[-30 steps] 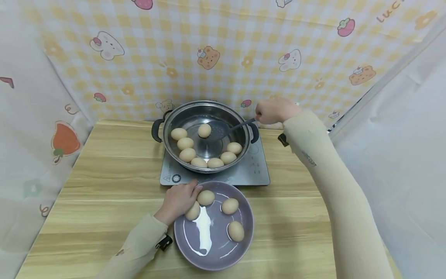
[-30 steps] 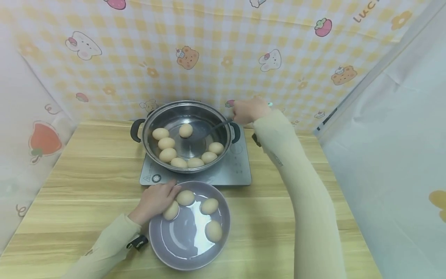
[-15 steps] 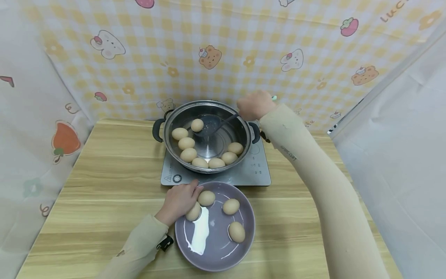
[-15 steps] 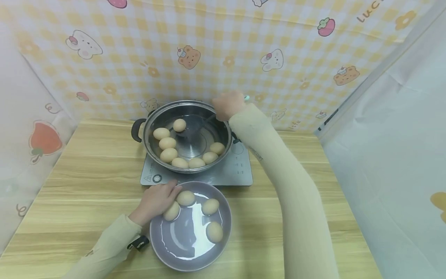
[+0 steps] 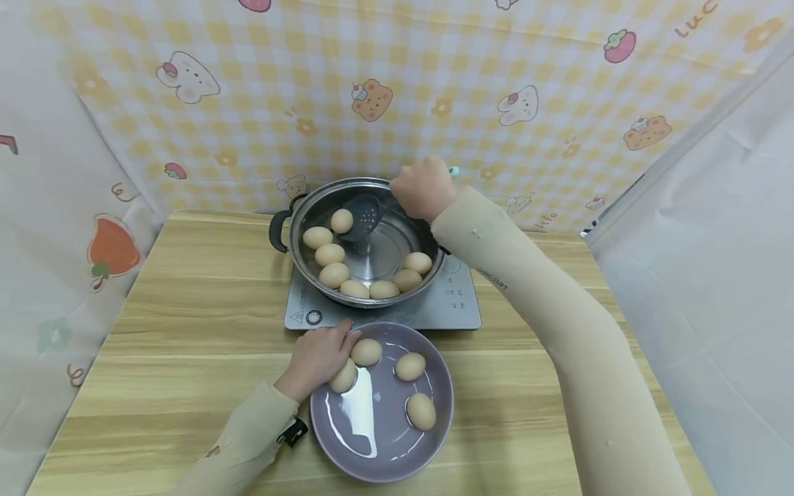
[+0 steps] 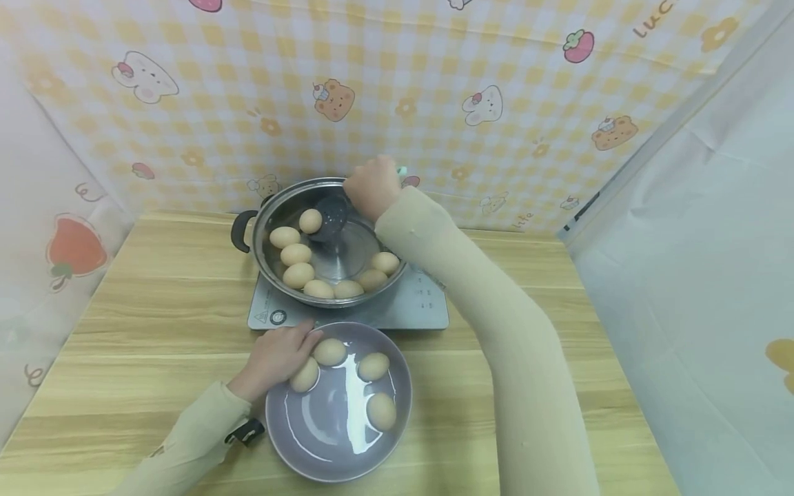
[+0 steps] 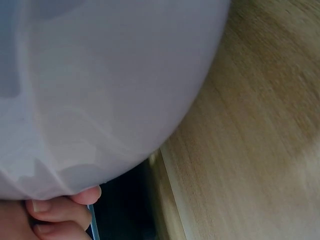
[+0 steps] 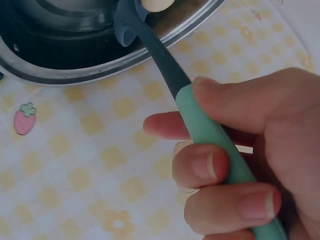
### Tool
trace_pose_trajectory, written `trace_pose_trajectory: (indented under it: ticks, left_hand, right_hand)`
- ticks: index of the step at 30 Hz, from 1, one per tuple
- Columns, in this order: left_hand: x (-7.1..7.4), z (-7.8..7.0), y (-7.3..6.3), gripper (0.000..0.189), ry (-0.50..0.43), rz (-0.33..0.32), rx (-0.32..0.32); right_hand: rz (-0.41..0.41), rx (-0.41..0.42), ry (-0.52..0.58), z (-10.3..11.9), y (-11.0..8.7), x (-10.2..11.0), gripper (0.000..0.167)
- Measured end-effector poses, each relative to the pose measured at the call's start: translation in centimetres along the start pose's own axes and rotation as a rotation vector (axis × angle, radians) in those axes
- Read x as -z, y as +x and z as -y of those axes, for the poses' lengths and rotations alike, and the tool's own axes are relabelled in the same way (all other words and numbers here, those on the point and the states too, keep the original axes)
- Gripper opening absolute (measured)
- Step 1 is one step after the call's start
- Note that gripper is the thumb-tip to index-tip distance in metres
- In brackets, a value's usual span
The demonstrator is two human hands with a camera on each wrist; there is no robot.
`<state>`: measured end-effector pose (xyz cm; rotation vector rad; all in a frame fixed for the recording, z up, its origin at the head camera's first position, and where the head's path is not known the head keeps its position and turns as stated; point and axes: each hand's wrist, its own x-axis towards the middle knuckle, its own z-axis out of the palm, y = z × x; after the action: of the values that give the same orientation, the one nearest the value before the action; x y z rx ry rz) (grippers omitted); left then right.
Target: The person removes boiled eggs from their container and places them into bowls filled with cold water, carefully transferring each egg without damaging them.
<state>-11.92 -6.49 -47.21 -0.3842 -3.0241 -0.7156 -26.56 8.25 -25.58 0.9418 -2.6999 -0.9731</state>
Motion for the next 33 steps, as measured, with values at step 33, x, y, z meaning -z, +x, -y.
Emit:
trace_pose_trajectory:
  ticks: [33]
  left_hand:
    - [0.0,0.1,0.0,0.023,-0.011,-0.008,-0.003]
  right_hand:
    - [-0.493,-0.026,-0.263,1.2,-1.4,-4.1,0.032]
